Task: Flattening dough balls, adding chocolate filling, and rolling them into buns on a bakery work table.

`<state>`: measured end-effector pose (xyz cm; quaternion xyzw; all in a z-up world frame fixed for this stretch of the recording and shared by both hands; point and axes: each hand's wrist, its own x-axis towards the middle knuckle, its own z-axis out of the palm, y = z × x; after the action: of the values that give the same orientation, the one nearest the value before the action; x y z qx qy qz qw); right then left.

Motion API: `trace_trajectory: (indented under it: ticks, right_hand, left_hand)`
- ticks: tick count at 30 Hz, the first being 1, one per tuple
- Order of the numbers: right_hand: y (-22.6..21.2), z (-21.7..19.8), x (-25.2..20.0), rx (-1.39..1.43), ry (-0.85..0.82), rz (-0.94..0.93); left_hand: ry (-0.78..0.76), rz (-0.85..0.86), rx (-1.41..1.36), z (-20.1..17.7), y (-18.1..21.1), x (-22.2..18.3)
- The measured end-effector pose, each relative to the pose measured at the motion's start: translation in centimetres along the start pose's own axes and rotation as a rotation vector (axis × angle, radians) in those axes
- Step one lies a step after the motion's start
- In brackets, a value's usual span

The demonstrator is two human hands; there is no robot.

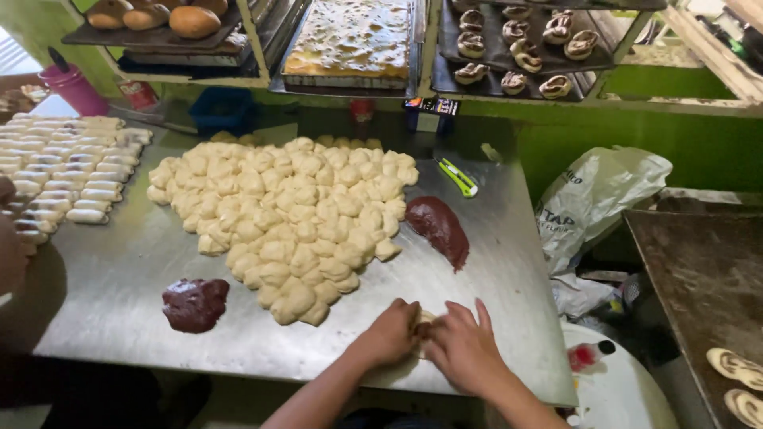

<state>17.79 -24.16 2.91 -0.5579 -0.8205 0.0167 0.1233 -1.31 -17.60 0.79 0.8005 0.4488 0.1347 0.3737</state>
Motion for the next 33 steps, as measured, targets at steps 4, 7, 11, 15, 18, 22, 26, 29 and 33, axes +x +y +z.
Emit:
trace_trajectory:
  ticks: [4,7,11,15,18,22,26,29,33]
  right_hand:
    - [2.5,-2.0,3.2,0.136,-0.437,0.145]
    - [3.6,1.0,1.9,0.424,-0.337,0.079]
    - [3.9,5.3,-3.0,0.413,-0.153,-0.069]
    - [3.1,5.5,-4.1,0.307,-0.038,0.034]
    - [2.2,4.2,-4.9,0.567,0.035,0.103]
    - [-1.1,4.3,-6.5,0.405,-0.048,-0.171]
    - [1.1,7.7,-4.3,0.035,0.070,-0.235]
    - [1.0,4.7,-2.4,-0.314,0.089,-0.381]
    - [-4.8,3.8,-5.8,-0.036,0.020,-0.043]
  left_hand:
    - [-0.132,-0.282,-0.023,-1.1,2.3,1.5]
    - [0.178,-0.178,-0.032,3.3,0.4,1.6]
    - [0.538,-0.047,0.081,8.1,2.1,-3.8]
    - [0.681,0.090,0.164,8.2,2.3,-7.2]
    - [0.619,0.012,0.004,8.7,0.9,-7.3]
    - [0.311,0.208,0.106,7.8,3.4,-9.5]
    - [0.297,0.344,0.457,4.9,1.1,-7.5]
    - [0.163,0.206,0.638,1.8,2.4,-6.0]
    - [0.346,0.328,0.511,4.2,0.0,-10.7]
